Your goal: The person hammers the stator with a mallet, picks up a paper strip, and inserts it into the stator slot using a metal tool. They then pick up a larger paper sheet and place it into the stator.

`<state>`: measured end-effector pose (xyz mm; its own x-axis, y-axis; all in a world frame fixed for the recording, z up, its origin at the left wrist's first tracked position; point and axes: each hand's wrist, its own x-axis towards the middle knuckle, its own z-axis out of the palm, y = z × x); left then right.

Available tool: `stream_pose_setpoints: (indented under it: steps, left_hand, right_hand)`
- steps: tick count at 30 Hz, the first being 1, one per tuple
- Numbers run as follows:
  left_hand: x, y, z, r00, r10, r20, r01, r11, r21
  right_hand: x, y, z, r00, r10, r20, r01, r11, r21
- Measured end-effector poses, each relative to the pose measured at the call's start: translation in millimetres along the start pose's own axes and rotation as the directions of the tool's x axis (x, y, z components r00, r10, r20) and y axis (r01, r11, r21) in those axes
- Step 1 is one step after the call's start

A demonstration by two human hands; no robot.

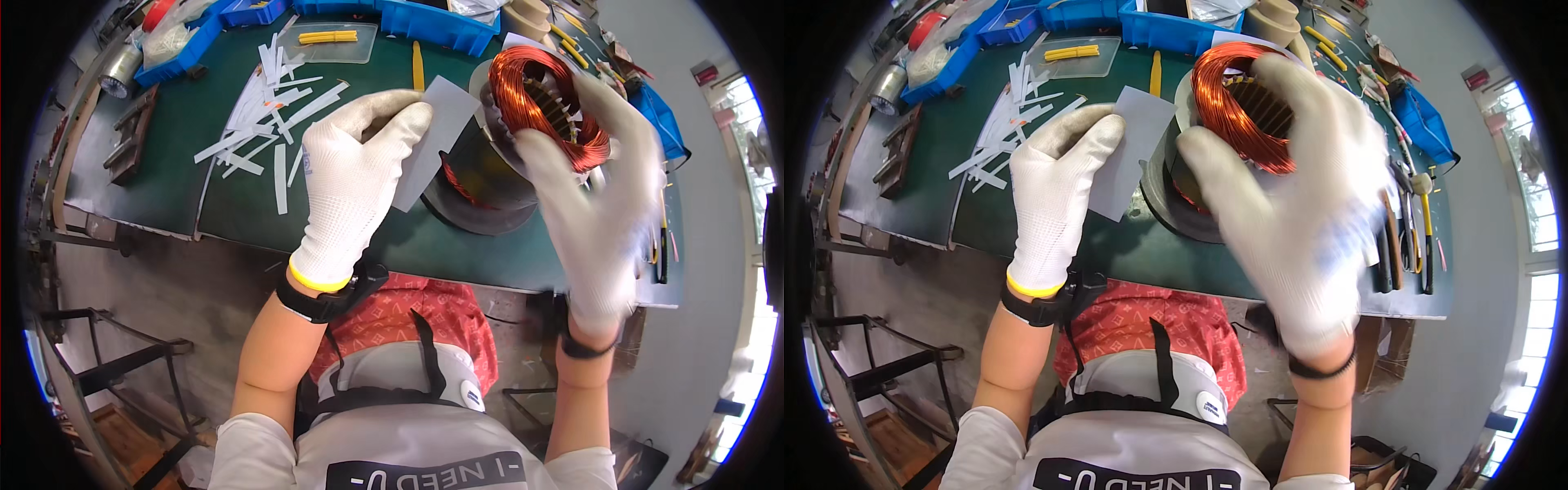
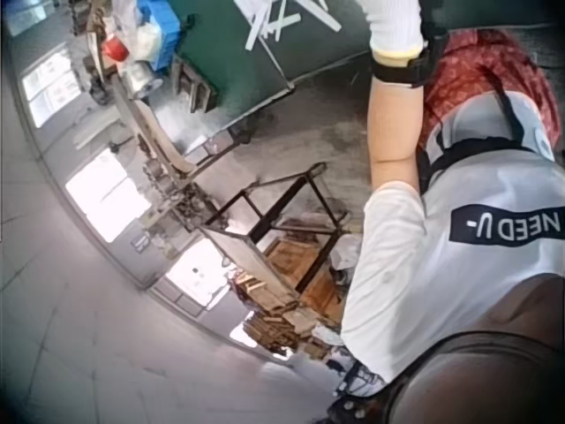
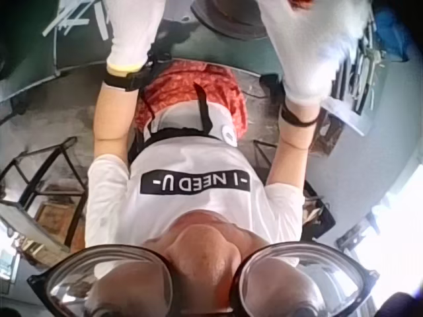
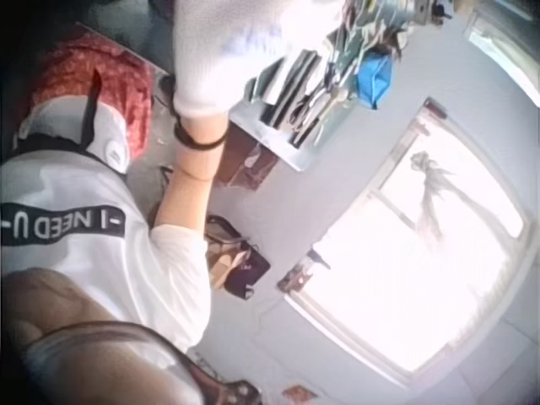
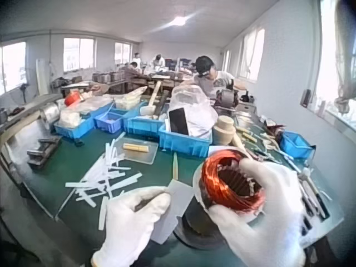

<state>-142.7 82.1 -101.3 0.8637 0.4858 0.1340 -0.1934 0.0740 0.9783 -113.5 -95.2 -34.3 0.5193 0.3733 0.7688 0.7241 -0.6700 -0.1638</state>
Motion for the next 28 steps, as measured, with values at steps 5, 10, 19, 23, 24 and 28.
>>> stream_pose_setpoints:
  steps: [5,10,19,23,24,28]
  left_hand:
    - [-2,-6,-1,0.996,0.093,0.008,-0.094,0.995,0.029]
    - [-8,-6,-10,0.996,0.041,0.079,-0.043,0.999,0.023]
    - [-22,-10,14,0.991,0.073,0.111,-0.071,0.997,-0.018]
    - [-23,-16,33,0.944,0.323,0.070,-0.327,0.944,0.051]
    - [-22,-15,37,0.939,0.338,0.067,-0.342,0.938,0.055]
    - [-18,-12,42,0.932,0.355,0.081,-0.360,0.931,0.061]
  right_hand:
    - [-9,37,29,0.995,-0.006,0.096,0.018,0.993,-0.118]
    - [-5,48,13,0.978,-0.093,0.187,0.100,0.995,-0.028]
    - [-9,57,21,0.922,-0.386,-0.011,0.377,0.906,-0.192]
    - [-11,62,27,0.913,-0.403,-0.061,0.388,0.905,-0.171]
    - [-12,61,26,0.927,-0.371,-0.054,0.357,0.918,-0.175]
    - [-16,47,26,0.979,-0.203,-0.033,0.195,0.967,-0.164]
